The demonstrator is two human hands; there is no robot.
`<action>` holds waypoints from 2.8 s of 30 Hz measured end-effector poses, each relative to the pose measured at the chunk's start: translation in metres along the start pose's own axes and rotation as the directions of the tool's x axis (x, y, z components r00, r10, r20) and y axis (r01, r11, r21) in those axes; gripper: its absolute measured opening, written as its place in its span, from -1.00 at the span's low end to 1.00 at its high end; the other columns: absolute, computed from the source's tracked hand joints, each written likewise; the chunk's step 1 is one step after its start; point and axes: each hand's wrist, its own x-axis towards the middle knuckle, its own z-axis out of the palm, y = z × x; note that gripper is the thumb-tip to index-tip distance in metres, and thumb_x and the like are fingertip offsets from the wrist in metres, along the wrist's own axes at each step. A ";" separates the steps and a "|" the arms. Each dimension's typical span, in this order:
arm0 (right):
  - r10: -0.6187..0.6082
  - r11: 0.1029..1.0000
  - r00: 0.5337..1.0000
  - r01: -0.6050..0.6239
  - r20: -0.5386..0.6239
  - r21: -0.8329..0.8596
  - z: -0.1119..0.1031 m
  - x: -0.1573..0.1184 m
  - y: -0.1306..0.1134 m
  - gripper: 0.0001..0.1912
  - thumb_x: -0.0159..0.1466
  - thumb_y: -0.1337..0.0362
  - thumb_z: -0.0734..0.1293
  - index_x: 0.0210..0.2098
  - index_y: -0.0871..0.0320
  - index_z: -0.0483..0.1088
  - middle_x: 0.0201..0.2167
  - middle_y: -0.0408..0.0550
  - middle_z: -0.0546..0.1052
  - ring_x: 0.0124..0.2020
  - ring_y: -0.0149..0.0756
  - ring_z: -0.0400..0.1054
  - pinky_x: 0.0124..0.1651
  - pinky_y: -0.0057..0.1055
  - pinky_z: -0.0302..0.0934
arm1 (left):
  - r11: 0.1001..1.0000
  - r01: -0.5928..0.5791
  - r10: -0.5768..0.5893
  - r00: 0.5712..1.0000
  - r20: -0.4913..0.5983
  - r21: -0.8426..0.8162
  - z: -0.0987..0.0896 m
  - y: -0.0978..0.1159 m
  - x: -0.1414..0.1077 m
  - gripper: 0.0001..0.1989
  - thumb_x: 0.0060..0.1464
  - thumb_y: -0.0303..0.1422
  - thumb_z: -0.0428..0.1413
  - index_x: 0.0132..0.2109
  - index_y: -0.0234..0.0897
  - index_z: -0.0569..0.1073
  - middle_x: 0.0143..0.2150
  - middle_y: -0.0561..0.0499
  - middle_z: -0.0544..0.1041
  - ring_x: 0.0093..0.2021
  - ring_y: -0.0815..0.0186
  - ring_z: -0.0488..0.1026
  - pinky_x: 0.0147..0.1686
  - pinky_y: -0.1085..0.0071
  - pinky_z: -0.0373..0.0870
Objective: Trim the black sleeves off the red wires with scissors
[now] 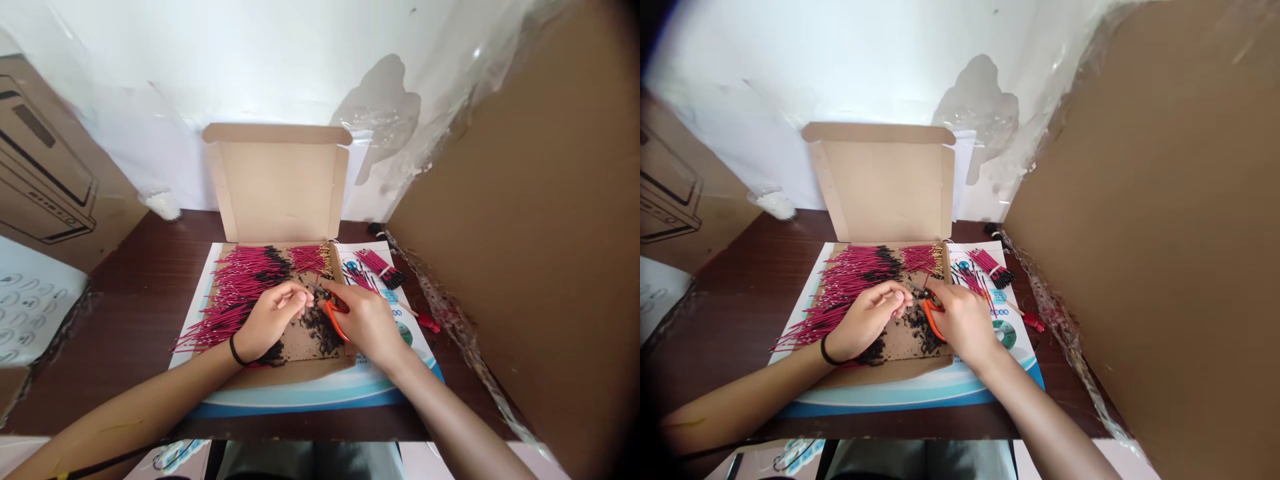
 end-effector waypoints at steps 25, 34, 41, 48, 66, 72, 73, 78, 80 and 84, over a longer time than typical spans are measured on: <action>-0.118 0.992 0.993 0.118 0.024 -0.040 -0.005 -0.007 -0.007 -0.74 0.21 0.32 0.35 -0.09 0.16 0.50 -0.36 -0.07 0.60 -0.39 -0.30 0.45 -0.40 -0.43 0.16 | 0.956 -0.116 0.123 0.992 -0.011 0.270 -0.004 0.001 -0.002 -0.80 0.09 -0.23 0.10 -0.33 -0.30 0.43 -0.48 0.07 0.41 -0.45 0.42 0.33 -0.42 0.49 0.29; -0.110 0.994 0.993 0.110 0.039 0.009 -0.002 -0.007 -0.006 -0.73 0.27 0.20 0.32 -0.09 0.16 0.50 -0.33 -0.03 0.59 -0.32 -0.25 0.47 -0.34 -0.42 0.20 | 0.948 -0.122 0.139 0.989 -0.040 0.293 -0.004 0.003 -0.002 -0.78 0.03 -0.22 0.15 -0.38 -0.31 0.43 -0.47 0.04 0.45 -0.47 0.40 0.33 -0.46 0.48 0.25; -0.064 0.998 0.992 0.063 0.112 0.017 -0.003 -0.005 -0.006 -0.78 0.27 0.20 0.32 -0.15 0.11 0.51 -0.35 -0.04 0.60 -0.35 -0.26 0.47 -0.36 -0.44 0.15 | 0.942 -0.148 0.177 0.982 -0.070 0.303 -0.002 0.002 -0.002 -0.78 0.01 -0.25 0.18 -0.44 -0.30 0.40 -0.50 0.04 0.47 -0.48 0.40 0.35 -0.46 0.48 0.27; -0.073 0.997 0.997 0.074 0.038 -0.036 -0.003 -0.005 -0.005 -0.78 0.25 0.28 0.32 -0.13 0.12 0.51 -0.34 -0.05 0.61 -0.37 -0.28 0.46 -0.40 -0.43 0.12 | 0.958 -0.164 0.183 0.981 -0.065 0.234 -0.004 -0.004 0.000 -0.79 0.03 -0.23 0.21 -0.36 -0.31 0.46 -0.36 -0.04 0.57 -0.35 0.35 0.47 -0.33 0.45 0.38; -0.119 0.993 0.992 0.118 0.045 0.021 -0.006 -0.004 -0.005 -0.77 0.28 0.16 0.31 -0.14 0.11 0.51 -0.32 -0.05 0.60 -0.31 -0.26 0.46 -0.36 -0.42 0.14 | 0.970 -0.112 0.134 0.987 -0.089 0.213 -0.007 -0.009 0.000 -0.74 0.00 -0.18 0.23 -0.33 -0.32 0.49 -0.42 0.02 0.51 -0.42 0.40 0.39 -0.38 0.47 0.33; -0.137 0.990 0.988 0.140 0.064 -0.035 -0.006 -0.005 -0.004 -0.77 0.29 0.18 0.29 -0.15 0.12 0.50 -0.30 -0.04 0.60 -0.32 -0.28 0.46 -0.38 -0.43 0.09 | 0.976 -0.087 0.103 0.992 -0.073 0.198 -0.007 -0.007 -0.001 -0.74 0.00 -0.17 0.23 -0.35 -0.31 0.50 -0.41 0.00 0.55 -0.42 0.39 0.44 -0.36 0.46 0.38; -0.139 0.988 0.988 0.143 0.066 -0.063 -0.006 -0.005 -0.003 -0.79 0.29 0.19 0.29 -0.16 0.11 0.50 -0.32 -0.05 0.60 -0.33 -0.29 0.45 -0.40 -0.43 0.07 | 0.978 -0.082 0.097 0.993 -0.069 0.189 -0.007 -0.006 -0.001 -0.73 -0.01 -0.16 0.24 -0.36 -0.31 0.50 -0.40 -0.02 0.56 -0.41 0.37 0.46 -0.34 0.45 0.40; -0.131 0.971 0.991 0.129 0.002 -0.200 -0.007 -0.005 0.000 -0.84 0.23 0.29 0.31 -0.23 0.10 0.52 -0.43 -0.09 0.59 -0.38 -0.29 0.44 -0.43 -0.42 -0.01 | 0.980 -0.073 0.083 0.996 -0.044 0.183 -0.004 -0.002 -0.001 -0.72 0.04 -0.15 0.20 -0.34 -0.31 0.52 -0.37 -0.05 0.59 -0.39 0.37 0.48 -0.32 0.44 0.42; -0.092 0.980 0.995 0.084 -0.040 -0.182 -0.008 -0.004 -0.001 -0.79 0.21 0.29 0.32 -0.16 0.08 0.52 -0.40 -0.09 0.60 -0.39 -0.29 0.44 -0.44 -0.42 0.00 | 0.987 -0.075 0.081 0.996 -0.035 0.143 -0.005 -0.003 -0.002 -0.74 0.08 -0.16 0.18 -0.31 -0.30 0.53 -0.33 -0.05 0.59 -0.39 0.40 0.46 -0.32 0.47 0.41; -0.054 0.996 0.998 0.052 -0.034 -0.071 -0.010 -0.003 -0.004 -0.74 0.22 0.24 0.34 -0.10 0.04 0.51 -0.31 -0.10 0.63 -0.34 -0.29 0.47 -0.41 -0.44 0.07 | 0.996 -0.058 0.060 0.998 -0.027 0.066 -0.006 -0.007 -0.002 -0.76 0.10 -0.18 0.17 -0.27 -0.30 0.53 -0.31 -0.05 0.58 -0.37 0.40 0.46 -0.31 0.47 0.41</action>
